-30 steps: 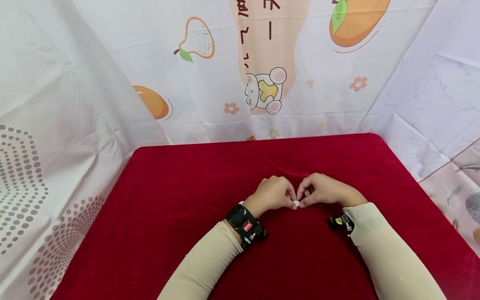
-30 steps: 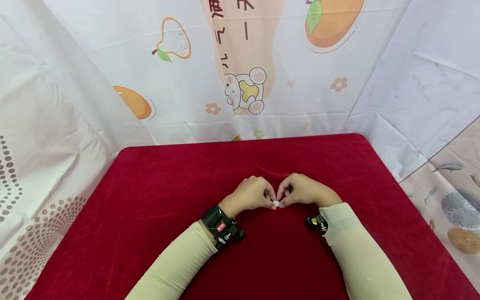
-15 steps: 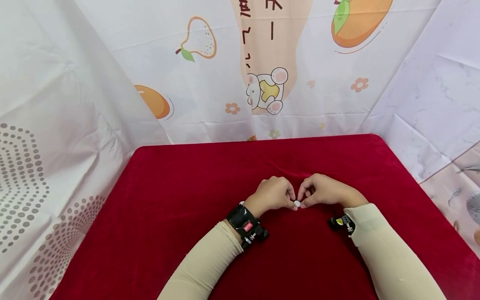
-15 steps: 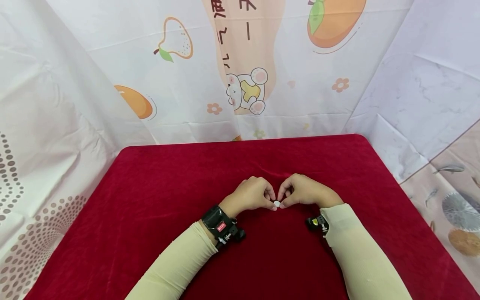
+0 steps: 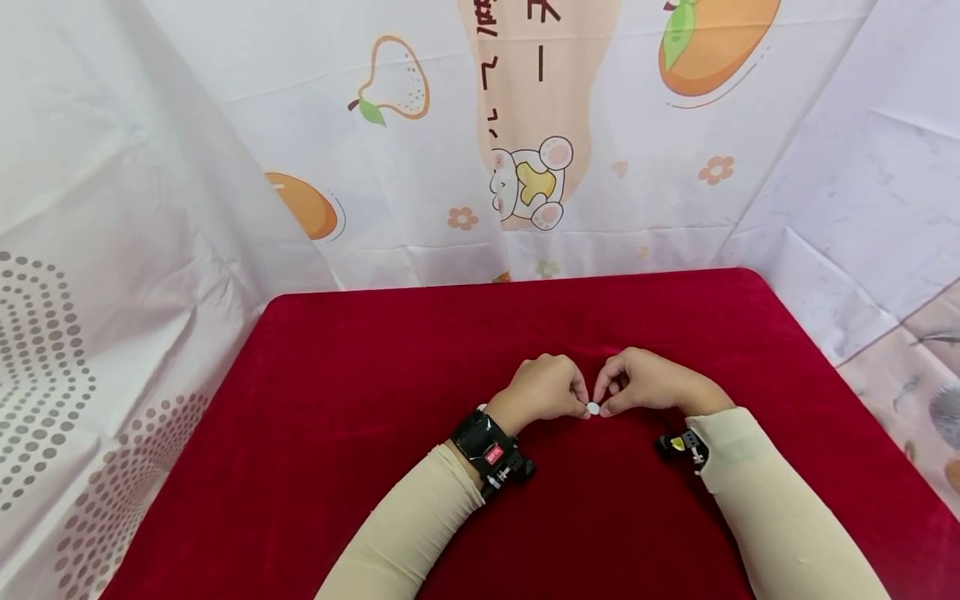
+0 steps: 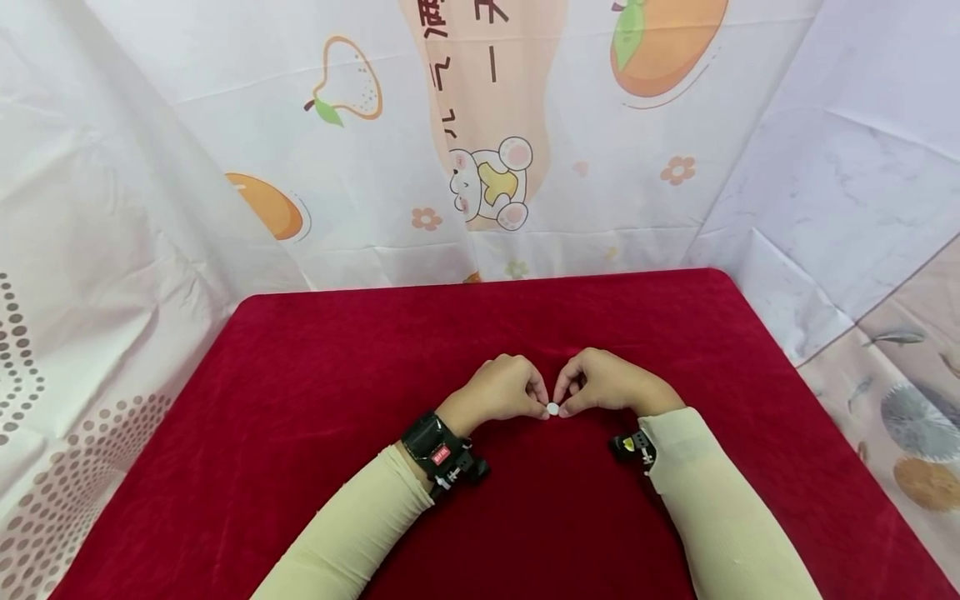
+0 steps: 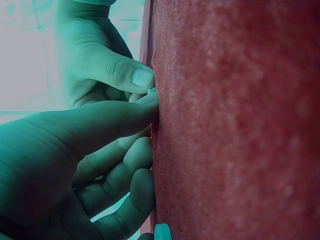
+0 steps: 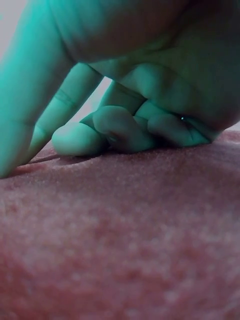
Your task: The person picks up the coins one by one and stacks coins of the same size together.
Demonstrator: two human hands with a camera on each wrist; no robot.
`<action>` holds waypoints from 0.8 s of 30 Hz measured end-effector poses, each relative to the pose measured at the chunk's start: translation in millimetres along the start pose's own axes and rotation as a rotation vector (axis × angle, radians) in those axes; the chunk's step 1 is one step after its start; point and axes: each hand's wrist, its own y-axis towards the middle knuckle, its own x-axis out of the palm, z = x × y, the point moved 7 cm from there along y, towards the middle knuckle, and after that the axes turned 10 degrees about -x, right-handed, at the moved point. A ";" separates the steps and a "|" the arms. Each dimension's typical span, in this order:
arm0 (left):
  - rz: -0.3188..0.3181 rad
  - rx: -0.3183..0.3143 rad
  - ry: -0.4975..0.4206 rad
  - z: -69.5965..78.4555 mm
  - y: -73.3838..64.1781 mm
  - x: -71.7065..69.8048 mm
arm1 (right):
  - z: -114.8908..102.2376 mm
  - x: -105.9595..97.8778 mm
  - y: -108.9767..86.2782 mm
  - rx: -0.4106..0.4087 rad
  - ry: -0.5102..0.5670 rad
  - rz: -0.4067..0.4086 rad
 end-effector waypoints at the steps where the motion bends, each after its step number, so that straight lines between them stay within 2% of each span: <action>1: 0.001 -0.001 -0.001 -0.4 0.2 0.2 | -0.3 0.0 0.2 0.000 0.005 0.000; 24: 0.012 0.008 0.007 1.0 -0.8 0.3 | 3.6 1.8 1.4 0.019 0.009 0.007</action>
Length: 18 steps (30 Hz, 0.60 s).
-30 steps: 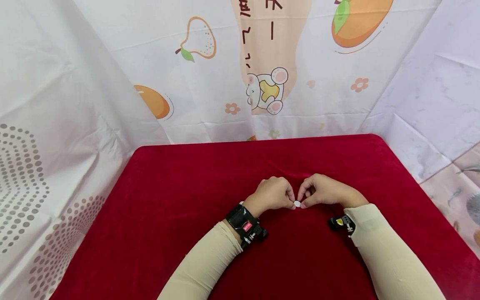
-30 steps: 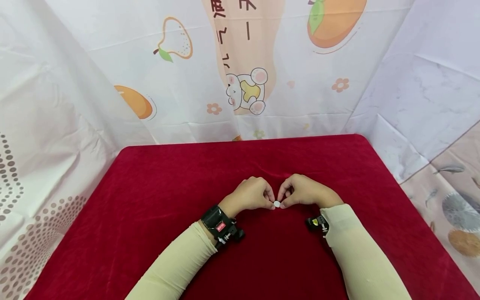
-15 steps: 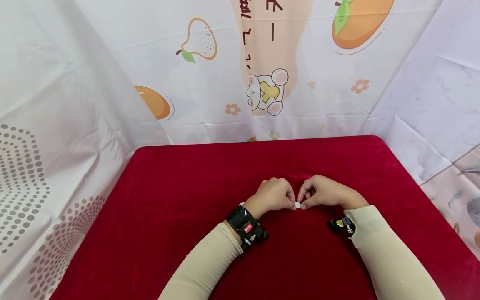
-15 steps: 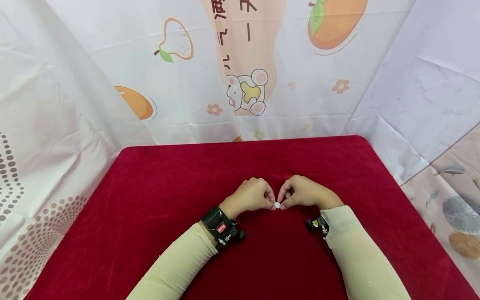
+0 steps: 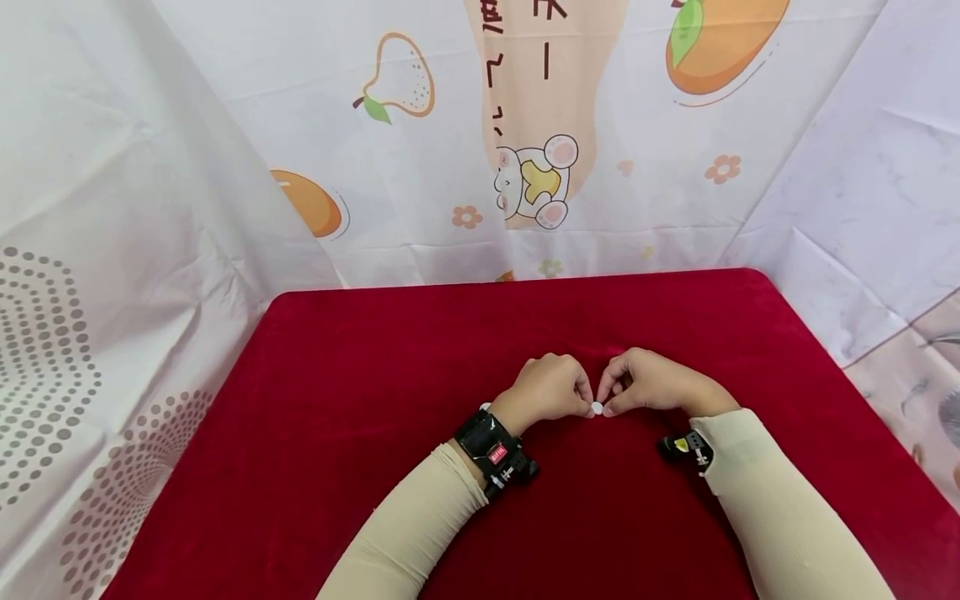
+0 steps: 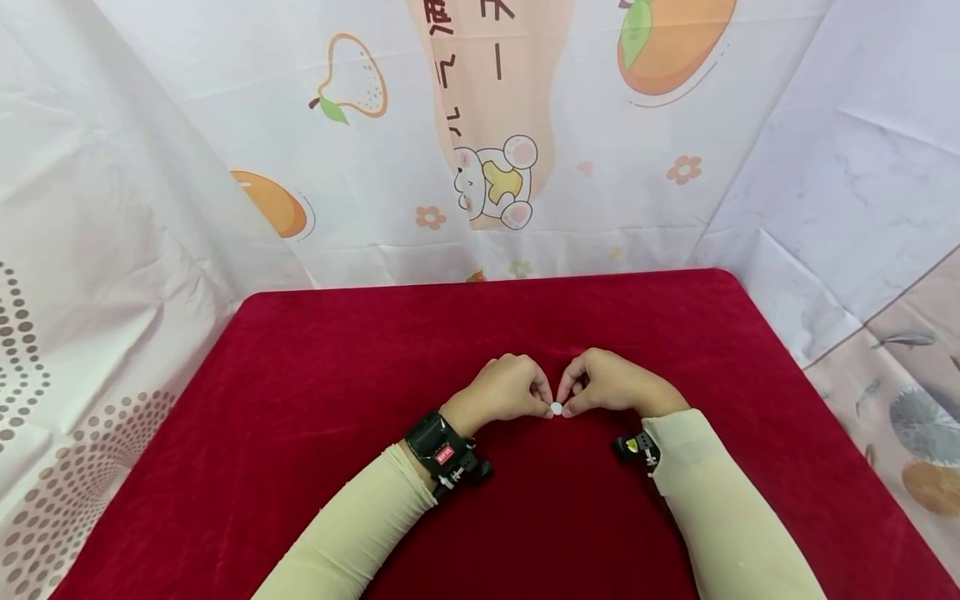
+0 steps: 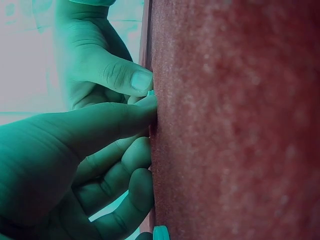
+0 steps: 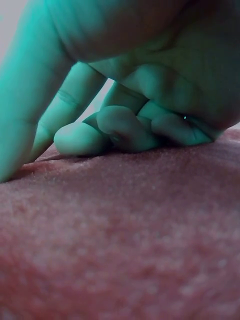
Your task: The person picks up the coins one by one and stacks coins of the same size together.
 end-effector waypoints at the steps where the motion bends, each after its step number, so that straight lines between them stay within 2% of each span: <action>1: -0.002 0.000 -0.002 -0.1 -0.1 -0.2 | -0.2 0.0 0.3 0.003 -0.003 -0.002; 11: -0.018 -0.008 -0.007 0.0 -0.4 -1.2 | -4.9 -0.4 1.4 0.001 -0.016 -0.019; 18: -0.025 0.005 0.023 2.7 -3.7 -6.6 | -4.2 -1.9 1.3 -0.017 -0.019 -0.023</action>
